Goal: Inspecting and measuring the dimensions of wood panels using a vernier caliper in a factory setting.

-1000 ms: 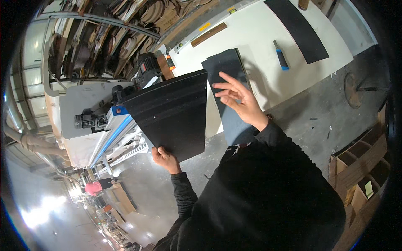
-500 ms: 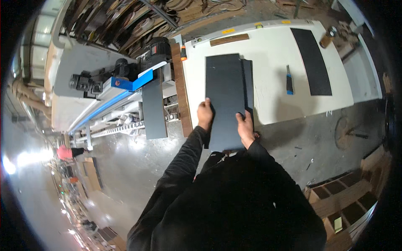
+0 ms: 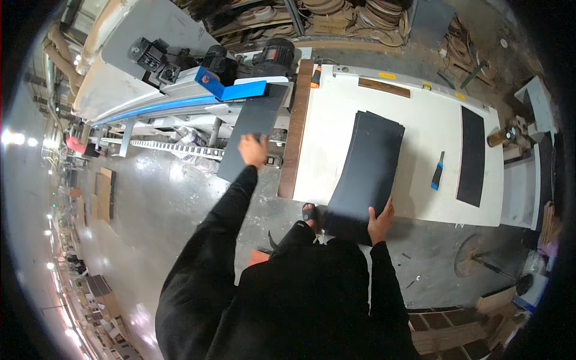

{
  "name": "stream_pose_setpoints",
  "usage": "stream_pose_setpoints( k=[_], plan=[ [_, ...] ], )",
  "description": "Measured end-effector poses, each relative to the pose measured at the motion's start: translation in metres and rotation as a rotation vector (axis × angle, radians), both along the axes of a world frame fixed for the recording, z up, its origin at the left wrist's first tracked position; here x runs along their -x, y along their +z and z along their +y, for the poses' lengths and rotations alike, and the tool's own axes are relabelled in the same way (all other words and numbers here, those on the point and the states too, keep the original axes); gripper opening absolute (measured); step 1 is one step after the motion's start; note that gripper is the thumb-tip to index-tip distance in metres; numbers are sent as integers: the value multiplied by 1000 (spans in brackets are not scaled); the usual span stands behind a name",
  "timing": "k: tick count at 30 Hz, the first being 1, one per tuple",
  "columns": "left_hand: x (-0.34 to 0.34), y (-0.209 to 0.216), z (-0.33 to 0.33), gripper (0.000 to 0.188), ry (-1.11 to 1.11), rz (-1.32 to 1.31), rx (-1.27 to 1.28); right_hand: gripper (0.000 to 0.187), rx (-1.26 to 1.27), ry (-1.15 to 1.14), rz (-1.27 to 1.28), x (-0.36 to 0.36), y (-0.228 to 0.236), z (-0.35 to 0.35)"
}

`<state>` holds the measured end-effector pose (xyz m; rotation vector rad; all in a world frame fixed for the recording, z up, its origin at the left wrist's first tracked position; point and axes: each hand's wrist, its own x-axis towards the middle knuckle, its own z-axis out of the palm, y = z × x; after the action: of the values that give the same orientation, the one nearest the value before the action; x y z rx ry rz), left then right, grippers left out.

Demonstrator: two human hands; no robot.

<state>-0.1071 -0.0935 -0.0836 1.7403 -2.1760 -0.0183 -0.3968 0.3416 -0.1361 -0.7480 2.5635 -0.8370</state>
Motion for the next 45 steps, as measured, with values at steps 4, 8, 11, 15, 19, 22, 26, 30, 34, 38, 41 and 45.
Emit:
stream_pose_setpoints(
  k=[4,8,11,15,19,22,26,30,34,38,41,45],
  plan=[
    [-86,-14,-94,83,282,-56,-259,94,85,1,-48,-1,5,-4],
    [-130,-33,-137,91,166,35,-495,94,44,9,10,-6,8,-12],
    [-98,-33,-121,88,118,69,-485,92,-26,-17,185,-14,9,-2],
    [-55,-8,-74,77,45,103,-384,81,-62,106,497,-38,91,-58],
    [-23,14,-19,65,-120,136,-336,67,205,457,186,-94,159,-145],
    [3,59,24,52,-286,187,-339,72,305,830,184,-142,159,-186],
    [16,99,58,48,-454,274,-333,76,253,915,534,-141,161,-217],
    [15,121,58,46,-574,339,-261,70,362,798,622,-102,197,-218],
    [17,153,72,47,-586,385,-214,77,344,566,746,-43,250,-212],
    [9,163,87,48,-582,459,-189,83,370,351,790,-3,286,-197],
    [15,171,103,47,-602,466,-177,78,417,255,727,15,285,-183],
    [26,176,123,44,-595,482,-184,67,421,250,623,35,266,-163]
  ],
)
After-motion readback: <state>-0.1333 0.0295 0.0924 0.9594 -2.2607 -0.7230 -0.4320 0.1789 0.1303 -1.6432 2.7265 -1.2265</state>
